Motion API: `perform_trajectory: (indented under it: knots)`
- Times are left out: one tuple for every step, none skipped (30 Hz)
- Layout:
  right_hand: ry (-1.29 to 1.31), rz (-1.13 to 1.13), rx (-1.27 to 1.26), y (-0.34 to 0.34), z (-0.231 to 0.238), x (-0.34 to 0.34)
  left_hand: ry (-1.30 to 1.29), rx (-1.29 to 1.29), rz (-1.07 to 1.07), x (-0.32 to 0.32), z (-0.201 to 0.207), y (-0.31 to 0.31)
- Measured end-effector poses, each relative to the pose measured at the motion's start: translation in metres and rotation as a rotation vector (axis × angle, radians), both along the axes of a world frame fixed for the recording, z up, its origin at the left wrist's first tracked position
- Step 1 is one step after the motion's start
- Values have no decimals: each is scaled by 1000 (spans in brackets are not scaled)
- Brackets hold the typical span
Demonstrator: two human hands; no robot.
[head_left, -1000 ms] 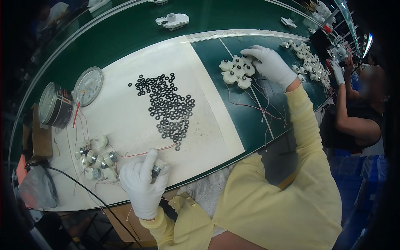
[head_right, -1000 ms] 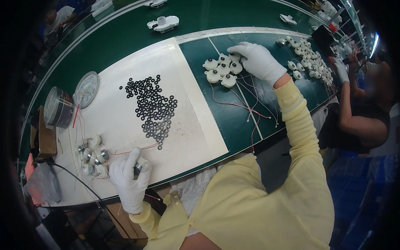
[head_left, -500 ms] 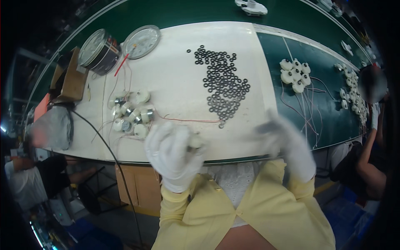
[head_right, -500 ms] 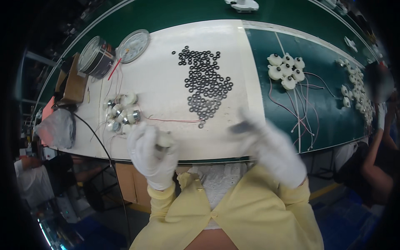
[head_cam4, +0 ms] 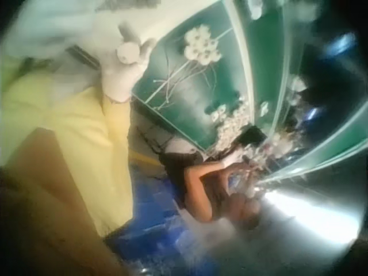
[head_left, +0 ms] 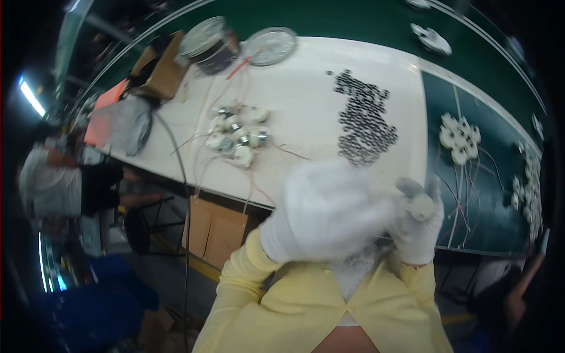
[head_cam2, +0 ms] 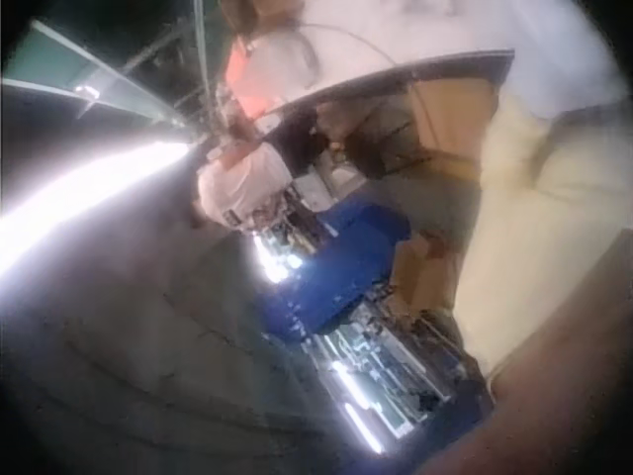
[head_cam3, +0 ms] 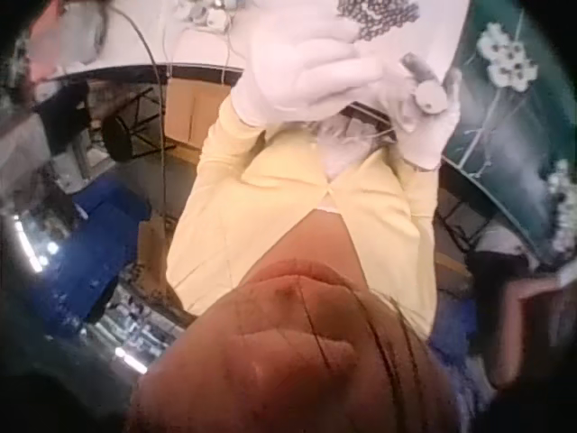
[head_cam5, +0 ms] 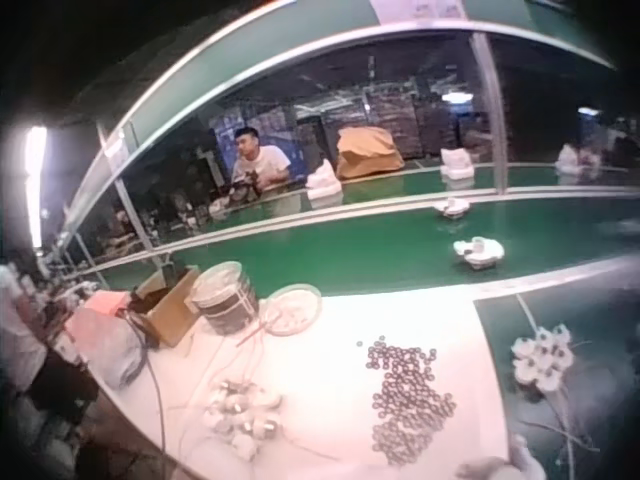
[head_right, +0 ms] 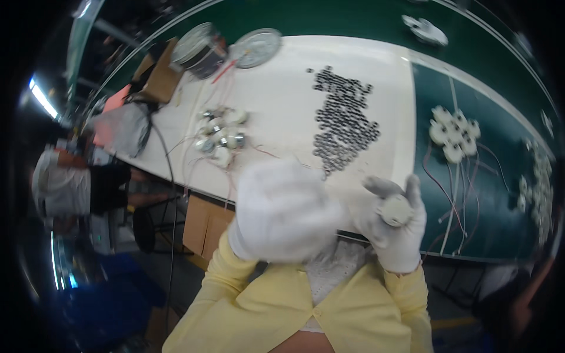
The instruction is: The person assembles small white cylindrical electronic components by inserting black circular washers into their tops. They pick up each component, place a washer, and set the finished unit aside on the green work surface. The process is repeated continuously with parts organized on the table.
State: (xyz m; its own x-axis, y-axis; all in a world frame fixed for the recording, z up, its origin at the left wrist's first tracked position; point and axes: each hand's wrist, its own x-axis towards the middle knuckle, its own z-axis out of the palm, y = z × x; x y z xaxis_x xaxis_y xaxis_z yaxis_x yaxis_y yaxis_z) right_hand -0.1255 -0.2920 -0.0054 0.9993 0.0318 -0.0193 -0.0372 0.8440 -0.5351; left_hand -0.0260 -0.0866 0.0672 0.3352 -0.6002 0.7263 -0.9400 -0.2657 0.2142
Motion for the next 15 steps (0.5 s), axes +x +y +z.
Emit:
perform_trajectory:
  knots:
    - [-53, 4, 45, -2, -2, 1, -79, 6, 170, 17, -2, 8]
    - [-95, 16, 94, 0, -2, 2, -142, 22, 353, 33, -2, 19]
    - [-141, 21, 68, 2, -5, 2, -241, 24, 529, 59, -15, 34]
    - [-185, 27, 50, 3, -8, 2, -232, 71, 652, 78, -21, 49]
    - [-226, 28, 30, 5, -9, 2, -217, 113, 773, 90, -28, 65]
    - [-231, 32, 25, 5, -9, 1, -164, 182, 829, 98, -39, 75]
    - [-233, 37, 24, 5, -9, 1, -107, 253, 885, 102, -47, 84]
    - [-238, 30, 21, 4, -8, 1, -52, 321, 929, 105, -51, 88]
    - [-252, 23, 35, 5, -6, 0, -52, 305, 936, 104, -53, 89]
    - [-264, 16, 41, 6, -6, -1, -49, 285, 932, 105, -56, 87]
    - [-275, 9, 50, 6, -6, -2, -47, 268, 927, 105, -58, 83]
    - [-288, 8, 48, 6, -6, -1, -28, 279, 943, 105, -55, 80]
    - [-298, 7, 42, 5, -6, -1, -3, 286, 955, 103, -53, 75]
    - [-311, 13, 25, 5, -7, 0, 21, 295, 968, 102, -51, 70]
    - [-323, 18, 10, 4, -8, 0, -9, 291, 971, 102, -55, 69]
